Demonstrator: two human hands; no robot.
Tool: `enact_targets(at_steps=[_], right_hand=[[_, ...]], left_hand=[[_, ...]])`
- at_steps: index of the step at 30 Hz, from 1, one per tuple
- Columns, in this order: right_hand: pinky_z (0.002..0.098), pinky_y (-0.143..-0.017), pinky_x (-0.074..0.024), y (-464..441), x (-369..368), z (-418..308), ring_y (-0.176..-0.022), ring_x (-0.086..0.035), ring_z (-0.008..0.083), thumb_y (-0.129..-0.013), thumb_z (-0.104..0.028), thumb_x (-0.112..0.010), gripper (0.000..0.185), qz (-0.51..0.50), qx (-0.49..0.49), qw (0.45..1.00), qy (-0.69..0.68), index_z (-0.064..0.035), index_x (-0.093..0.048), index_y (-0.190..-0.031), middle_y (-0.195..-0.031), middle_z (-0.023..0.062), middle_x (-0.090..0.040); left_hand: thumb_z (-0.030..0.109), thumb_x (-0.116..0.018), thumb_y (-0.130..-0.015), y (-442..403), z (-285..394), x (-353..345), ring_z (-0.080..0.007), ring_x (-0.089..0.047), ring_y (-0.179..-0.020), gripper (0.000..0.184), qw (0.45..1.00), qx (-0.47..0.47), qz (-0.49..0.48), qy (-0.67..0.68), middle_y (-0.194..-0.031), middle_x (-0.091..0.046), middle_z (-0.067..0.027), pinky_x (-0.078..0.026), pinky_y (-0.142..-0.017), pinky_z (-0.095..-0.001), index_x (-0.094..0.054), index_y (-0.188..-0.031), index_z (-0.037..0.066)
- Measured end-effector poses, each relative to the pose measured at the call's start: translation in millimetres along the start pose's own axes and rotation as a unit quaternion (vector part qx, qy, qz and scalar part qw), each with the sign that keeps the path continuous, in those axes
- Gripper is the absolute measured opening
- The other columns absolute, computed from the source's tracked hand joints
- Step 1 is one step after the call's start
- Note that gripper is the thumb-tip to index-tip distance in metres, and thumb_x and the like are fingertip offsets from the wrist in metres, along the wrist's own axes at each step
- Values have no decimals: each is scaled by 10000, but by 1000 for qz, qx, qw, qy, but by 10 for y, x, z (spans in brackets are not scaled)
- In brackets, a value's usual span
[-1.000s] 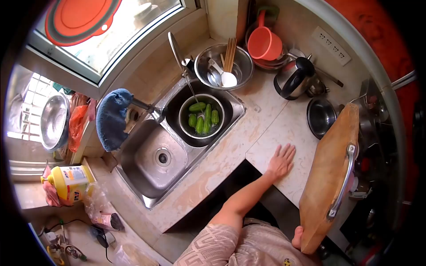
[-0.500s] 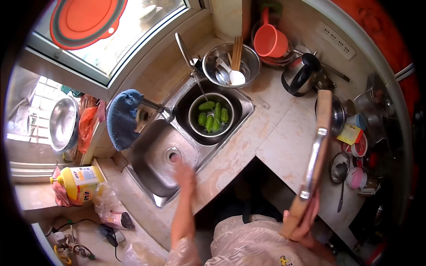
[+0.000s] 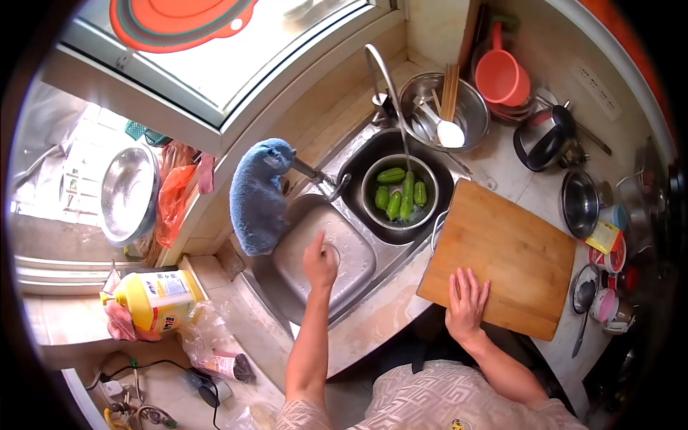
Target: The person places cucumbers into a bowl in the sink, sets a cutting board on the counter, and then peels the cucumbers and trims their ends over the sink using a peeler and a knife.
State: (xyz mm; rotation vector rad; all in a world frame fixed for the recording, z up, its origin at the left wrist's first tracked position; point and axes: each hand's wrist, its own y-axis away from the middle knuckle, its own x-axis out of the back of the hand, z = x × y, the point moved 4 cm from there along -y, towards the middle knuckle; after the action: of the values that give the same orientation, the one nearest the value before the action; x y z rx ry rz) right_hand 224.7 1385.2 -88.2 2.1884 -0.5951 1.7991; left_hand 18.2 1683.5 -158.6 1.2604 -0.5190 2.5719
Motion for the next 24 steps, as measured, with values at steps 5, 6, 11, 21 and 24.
enact_targets(at_steps=[5,6,11,21,24], right_hand=[[668,-1078,-186,-89,-246,-47,-1323,-385,351,-777,-36,-568,563,-3,-27,1000,14,-38,-498,-1335,-1414,154,-427],[667,-1079,-185,-87,-276,-53,-1321,-385,349,-775,-35,-570,565,-6,-33,999,18,-44,-499,-1336,-1414,153,-425],[654,-1086,-181,-54,-538,-28,-1333,-357,343,-736,-42,-620,620,-16,-45,998,31,-64,-495,-1343,-1425,163,-393],[399,-878,-434,1141,-20,1229,-980,-527,275,-892,-230,-628,275,55,-441,876,-185,-22,-547,-1052,-1083,139,-528],[472,-980,-410,1932,-456,1605,-1158,-492,256,-840,-613,-606,675,94,-758,369,-530,-102,-484,-1263,-1286,94,-494]], left_hand=[[98,-585,-895,-851,635,-274,-256,-656,-920,448,970,7,-31,241,-1309,-555,-203,-521,-781,-301,-513,-1330,18],[96,-584,-896,-935,673,-345,-245,-654,-923,451,962,31,-70,261,-1312,-552,-200,-520,-786,-297,-508,-1333,17],[146,-559,-939,-807,412,-428,-215,-650,-914,418,918,27,-115,380,-1256,-600,-126,-520,-804,-310,-512,-1334,17],[350,-558,-969,-248,-707,-163,-100,-530,-612,244,589,418,-45,691,-719,-581,13,-418,-550,-236,-598,-938,111],[353,-537,-982,-341,-514,-169,-70,-324,-437,264,622,428,-85,650,-562,-367,50,-253,-400,-228,-539,-849,124]])
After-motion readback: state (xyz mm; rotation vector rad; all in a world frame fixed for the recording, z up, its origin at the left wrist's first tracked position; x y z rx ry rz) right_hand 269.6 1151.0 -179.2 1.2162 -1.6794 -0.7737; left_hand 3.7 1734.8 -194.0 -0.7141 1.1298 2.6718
